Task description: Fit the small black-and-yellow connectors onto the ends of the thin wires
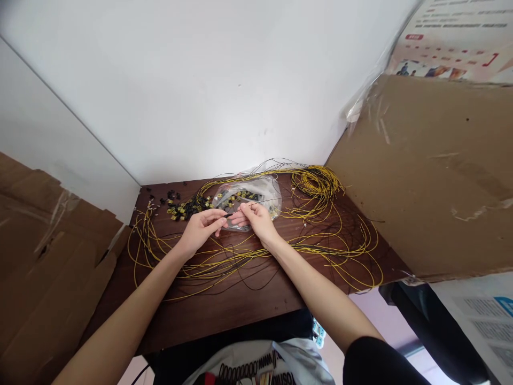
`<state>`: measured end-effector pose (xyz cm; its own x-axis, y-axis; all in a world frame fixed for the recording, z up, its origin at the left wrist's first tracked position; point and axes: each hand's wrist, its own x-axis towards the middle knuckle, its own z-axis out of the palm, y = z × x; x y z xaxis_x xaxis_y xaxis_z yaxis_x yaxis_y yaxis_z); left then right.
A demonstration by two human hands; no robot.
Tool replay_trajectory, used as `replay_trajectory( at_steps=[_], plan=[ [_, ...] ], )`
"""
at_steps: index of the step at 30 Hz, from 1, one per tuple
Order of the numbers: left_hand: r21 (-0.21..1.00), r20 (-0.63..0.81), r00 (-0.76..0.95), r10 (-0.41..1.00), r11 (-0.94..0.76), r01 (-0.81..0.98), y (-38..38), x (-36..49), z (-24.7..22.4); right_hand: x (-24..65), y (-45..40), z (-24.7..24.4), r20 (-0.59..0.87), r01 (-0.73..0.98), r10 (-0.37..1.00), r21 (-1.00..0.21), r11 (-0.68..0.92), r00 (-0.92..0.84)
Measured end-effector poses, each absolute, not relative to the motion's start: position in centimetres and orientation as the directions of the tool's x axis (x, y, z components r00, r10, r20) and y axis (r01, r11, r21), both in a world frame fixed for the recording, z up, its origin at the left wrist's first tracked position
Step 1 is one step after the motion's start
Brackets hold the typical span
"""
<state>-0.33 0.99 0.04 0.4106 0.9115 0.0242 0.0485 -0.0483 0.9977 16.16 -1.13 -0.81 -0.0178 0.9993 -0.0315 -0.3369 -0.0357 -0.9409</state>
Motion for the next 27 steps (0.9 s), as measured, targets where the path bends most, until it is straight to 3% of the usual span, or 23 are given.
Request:
replay_trajectory(
  at_steps=[9, 17, 27],
  plan=[
    [0.999, 0.02, 0.396, 0.918, -0.038, 0.037, 0.86, -0.28, 0.31, 16.24, -1.34, -0.76, 0.032, -0.242, 0.999, -0.97, 0.021, -0.042],
    [0.998, 0.016, 0.405, 0.914, -0.038, 0.047, 0.86, -0.44, 0.48, 16.38, -1.17, -0.82, -0.073, -0.389, 0.996, -0.917, -0.086, -0.047],
    [0.996, 0.032, 0.421, 0.906, -0.066, 0.066, 0.82, -0.44, 0.62, 16.25, -1.39, -0.52, -0.008, -0.268, 1.0, -0.963, -0.011, -0.013]
  ],
)
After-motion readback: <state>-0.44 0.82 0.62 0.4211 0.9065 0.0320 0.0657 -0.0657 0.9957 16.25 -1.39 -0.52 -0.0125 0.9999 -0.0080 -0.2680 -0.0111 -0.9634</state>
